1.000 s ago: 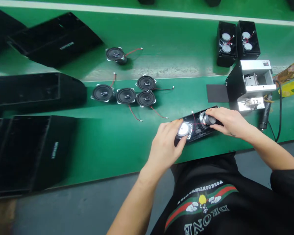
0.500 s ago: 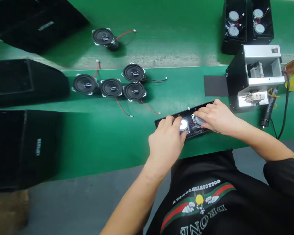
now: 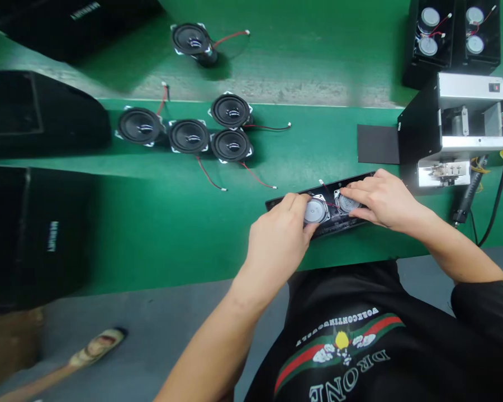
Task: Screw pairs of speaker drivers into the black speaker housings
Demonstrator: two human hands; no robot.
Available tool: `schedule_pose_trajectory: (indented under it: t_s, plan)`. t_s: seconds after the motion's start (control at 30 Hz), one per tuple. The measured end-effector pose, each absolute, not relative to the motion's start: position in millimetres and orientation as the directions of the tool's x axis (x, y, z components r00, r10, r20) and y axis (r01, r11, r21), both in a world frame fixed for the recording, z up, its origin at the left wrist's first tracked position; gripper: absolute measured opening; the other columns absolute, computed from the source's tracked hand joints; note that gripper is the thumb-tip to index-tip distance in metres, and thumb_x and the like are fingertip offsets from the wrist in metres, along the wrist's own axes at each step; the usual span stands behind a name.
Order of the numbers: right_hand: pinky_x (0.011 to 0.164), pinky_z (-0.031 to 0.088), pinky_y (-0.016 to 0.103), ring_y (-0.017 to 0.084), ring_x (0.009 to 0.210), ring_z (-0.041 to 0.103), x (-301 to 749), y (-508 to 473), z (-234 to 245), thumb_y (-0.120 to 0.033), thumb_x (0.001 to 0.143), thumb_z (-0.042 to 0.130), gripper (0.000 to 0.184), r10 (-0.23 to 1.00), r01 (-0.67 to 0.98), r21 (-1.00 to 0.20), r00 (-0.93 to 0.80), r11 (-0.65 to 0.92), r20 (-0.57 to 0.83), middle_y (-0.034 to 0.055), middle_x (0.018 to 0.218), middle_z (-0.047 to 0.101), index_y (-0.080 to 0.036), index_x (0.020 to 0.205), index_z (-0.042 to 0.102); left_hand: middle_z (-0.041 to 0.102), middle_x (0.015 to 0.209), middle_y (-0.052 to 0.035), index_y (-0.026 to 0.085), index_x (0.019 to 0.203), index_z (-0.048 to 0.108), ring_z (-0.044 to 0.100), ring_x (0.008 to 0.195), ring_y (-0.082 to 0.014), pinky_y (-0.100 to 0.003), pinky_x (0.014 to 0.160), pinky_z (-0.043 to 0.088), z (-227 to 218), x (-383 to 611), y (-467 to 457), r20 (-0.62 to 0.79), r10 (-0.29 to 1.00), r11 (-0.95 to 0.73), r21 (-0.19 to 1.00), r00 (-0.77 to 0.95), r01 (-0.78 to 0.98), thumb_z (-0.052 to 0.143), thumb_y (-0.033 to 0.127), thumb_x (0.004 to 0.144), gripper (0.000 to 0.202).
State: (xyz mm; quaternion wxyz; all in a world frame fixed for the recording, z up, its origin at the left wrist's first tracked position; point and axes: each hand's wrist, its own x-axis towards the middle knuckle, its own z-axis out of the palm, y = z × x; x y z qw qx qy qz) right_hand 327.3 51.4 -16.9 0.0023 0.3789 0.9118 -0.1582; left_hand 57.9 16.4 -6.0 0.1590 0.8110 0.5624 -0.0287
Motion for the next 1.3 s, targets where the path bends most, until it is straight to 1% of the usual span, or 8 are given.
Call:
schedule_pose_trajectory:
  t_s: [0.13, 0.3, 0.57, 0.7, 0.93, 1.03, 1.17, 1.3]
  plan:
    - [0.091, 0.045, 0.043, 0.029, 0.120, 0.081, 335.3, 52.7, -21.7, -0.039, 0.108, 0.079, 0.049, 0.657, 0.635, -0.295, -0.754, 0.714, -0.033, 0.0126, 0.142, 0.083, -0.015, 0.150, 0.076, 0.080, 0.132, -0.0117, 0.017, 0.132, 0.071, 0.083, 0.113, -0.0336, -0.041, 0.080, 0.065, -3.9, 62.8, 18.1, -0.283, 0.889, -0.296, 0.249, 0.361, 0.922, 0.086, 0.022, 0.097, 0.038]
    - [0.088, 0.043, 0.041, 0.027, 0.114, 0.083, 338.1, 54.1, -22.7, -0.039, 0.106, 0.083, 0.045, 0.639, 0.601, -0.281, -0.767, 0.748, 0.063, 0.0108, 0.137, 0.085, -0.015, 0.144, 0.079, 0.080, 0.133, -0.0105, 0.018, 0.130, 0.072, 0.084, 0.111, -0.0331, -0.041, 0.080, 0.065, -1.0, 63.5, 17.3, -0.323, 0.886, -0.264, 0.242, 0.334, 0.934, 0.088, 0.024, 0.097, 0.037]
    - [0.087, 0.042, 0.041, 0.028, 0.114, 0.082, 336.2, 53.6, -21.2, -0.041, 0.110, 0.077, 0.044, 0.641, 0.605, -0.289, -0.767, 0.742, 0.039, 0.0114, 0.137, 0.085, -0.015, 0.146, 0.078, 0.080, 0.132, -0.0103, 0.018, 0.126, 0.072, 0.084, 0.108, -0.0327, -0.040, 0.080, 0.065, 2.3, 63.0, 19.5, -0.361, 0.877, -0.247, 0.229, 0.317, 0.942, 0.091, 0.025, 0.096, 0.036]
    - [0.088, 0.042, 0.041, 0.027, 0.116, 0.081, 335.5, 53.0, -20.9, -0.042, 0.110, 0.077, 0.045, 0.655, 0.626, -0.293, -0.756, 0.722, -0.001, 0.0112, 0.139, 0.084, -0.017, 0.149, 0.077, 0.081, 0.130, -0.0088, 0.018, 0.129, 0.072, 0.084, 0.112, -0.0327, -0.040, 0.081, 0.065, -1.6, 59.1, 20.6, -0.332, 0.875, -0.271, 0.268, 0.353, 0.924, 0.092, 0.023, 0.095, 0.039]
    - [0.087, 0.041, 0.040, 0.028, 0.114, 0.082, 335.0, 52.0, -20.2, -0.040, 0.109, 0.079, 0.044, 0.662, 0.630, -0.288, -0.750, 0.721, 0.016, 0.0120, 0.137, 0.085, -0.016, 0.146, 0.078, 0.082, 0.133, -0.0096, 0.018, 0.131, 0.071, 0.084, 0.107, -0.0321, -0.040, 0.080, 0.066, -6.1, 54.0, 17.1, -0.277, 0.872, -0.328, 0.283, 0.404, 0.901, 0.092, 0.023, 0.095, 0.042]
    - [0.088, 0.041, 0.040, 0.028, 0.116, 0.081, 335.0, 50.8, -21.2, -0.040, 0.109, 0.080, 0.045, 0.676, 0.645, -0.290, -0.737, 0.707, 0.008, 0.0129, 0.137, 0.085, -0.016, 0.147, 0.078, 0.082, 0.134, -0.0104, 0.017, 0.134, 0.071, 0.084, 0.111, -0.0332, -0.040, 0.085, 0.067, -10.6, 51.9, 18.5, -0.229, 0.867, -0.367, 0.306, 0.443, 0.878, 0.092, 0.023, 0.095, 0.045]
    - [0.090, 0.041, 0.041, 0.029, 0.119, 0.080, 334.4, 50.3, -22.3, -0.040, 0.109, 0.080, 0.048, 0.687, 0.665, -0.304, -0.725, 0.682, -0.044, 0.0131, 0.141, 0.083, -0.016, 0.151, 0.076, 0.081, 0.133, -0.0144, 0.013, 0.137, 0.070, 0.082, 0.116, -0.0353, -0.043, 0.092, 0.069, -18.2, 48.0, 19.1, -0.183, 0.854, -0.408, 0.346, 0.488, 0.845, 0.090, 0.021, 0.096, 0.046]
    - [0.090, 0.042, 0.042, 0.029, 0.118, 0.080, 331.8, 48.9, -22.9, -0.038, 0.108, 0.082, 0.049, 0.680, 0.661, -0.290, -0.732, 0.692, -0.045, 0.0129, 0.142, 0.083, -0.015, 0.151, 0.075, 0.079, 0.141, -0.0198, 0.006, 0.149, 0.064, 0.079, 0.126, -0.0356, -0.047, 0.107, 0.068, -7.2, 29.0, 12.3, -0.074, 0.798, -0.521, 0.413, 0.598, 0.747, 0.075, 0.021, 0.105, 0.048]
